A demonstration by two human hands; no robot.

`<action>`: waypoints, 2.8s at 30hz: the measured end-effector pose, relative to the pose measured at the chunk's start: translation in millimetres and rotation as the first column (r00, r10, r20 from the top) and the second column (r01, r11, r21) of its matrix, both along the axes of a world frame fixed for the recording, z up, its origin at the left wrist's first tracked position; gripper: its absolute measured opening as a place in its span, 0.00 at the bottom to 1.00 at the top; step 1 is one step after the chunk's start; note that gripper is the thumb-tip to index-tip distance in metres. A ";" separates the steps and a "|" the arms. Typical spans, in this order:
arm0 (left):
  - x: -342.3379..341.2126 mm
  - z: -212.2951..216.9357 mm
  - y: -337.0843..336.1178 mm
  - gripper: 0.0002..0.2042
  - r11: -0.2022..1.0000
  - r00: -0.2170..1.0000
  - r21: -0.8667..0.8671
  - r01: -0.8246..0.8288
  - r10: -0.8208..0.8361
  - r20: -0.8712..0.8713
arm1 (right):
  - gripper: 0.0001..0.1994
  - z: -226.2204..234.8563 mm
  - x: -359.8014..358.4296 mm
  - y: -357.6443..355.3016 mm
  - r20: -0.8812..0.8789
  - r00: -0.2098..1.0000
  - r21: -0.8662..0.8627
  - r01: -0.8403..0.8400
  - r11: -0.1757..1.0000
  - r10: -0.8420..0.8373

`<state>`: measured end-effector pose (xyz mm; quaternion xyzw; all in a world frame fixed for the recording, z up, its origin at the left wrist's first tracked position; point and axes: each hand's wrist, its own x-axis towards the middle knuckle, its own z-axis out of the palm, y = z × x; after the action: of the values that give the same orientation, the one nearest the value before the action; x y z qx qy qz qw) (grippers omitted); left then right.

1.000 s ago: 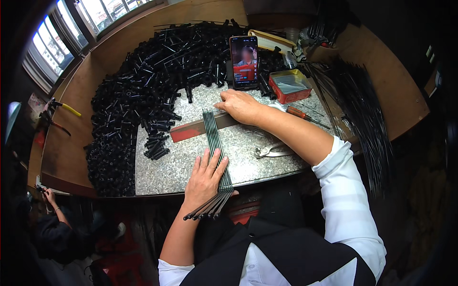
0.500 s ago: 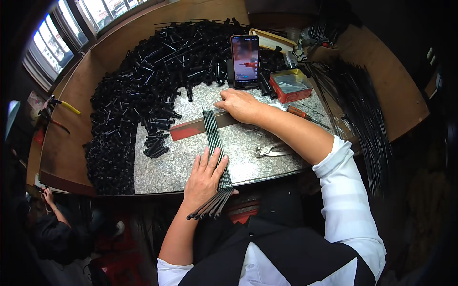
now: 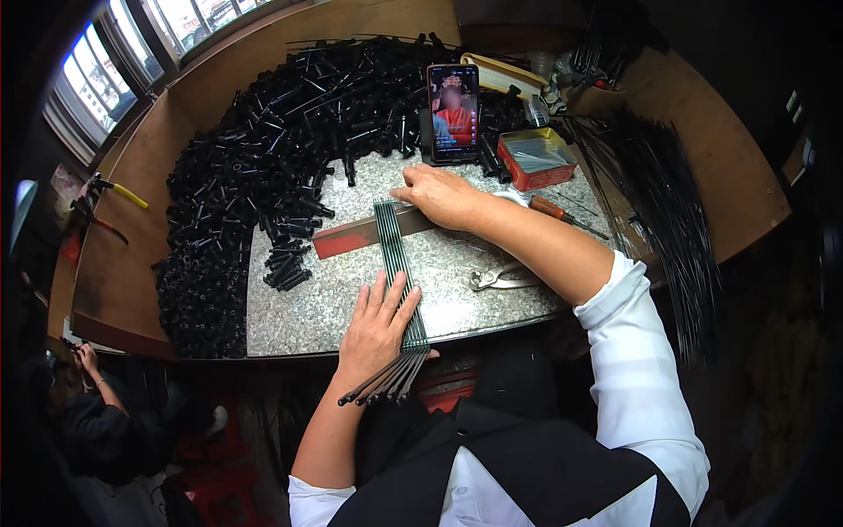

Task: The person secures umbrella ribs to a plastic hub using pliers to twist the wire, then threads wire through a new set of ribs into another hub and fastens it tightly with pliers.

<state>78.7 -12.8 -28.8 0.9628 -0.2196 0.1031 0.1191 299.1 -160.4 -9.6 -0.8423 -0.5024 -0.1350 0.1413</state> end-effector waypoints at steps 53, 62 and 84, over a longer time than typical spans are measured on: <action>-42.3 115.8 -24.0 0.11 0.617 0.907 -0.698 0.364 -0.063 0.417 | 0.18 120.9 -173.0 -88.1 0.129 0.945 0.315 -0.326 0.891 0.300; -44.5 111.5 -18.8 0.07 0.463 0.964 -0.850 0.251 -0.037 0.264 | 0.19 131.5 -185.7 -81.7 0.209 0.914 0.297 -0.399 0.868 0.348; -43.4 121.0 -19.3 0.07 0.567 0.941 -0.767 0.301 -0.045 0.336 | 0.18 136.9 -190.3 -80.1 0.248 0.915 0.208 -0.372 0.905 0.319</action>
<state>35.2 -32.1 92.3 0.7508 -0.2573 0.3137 0.5212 108.7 -240.5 127.3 -0.6957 -0.6353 -0.2573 0.2150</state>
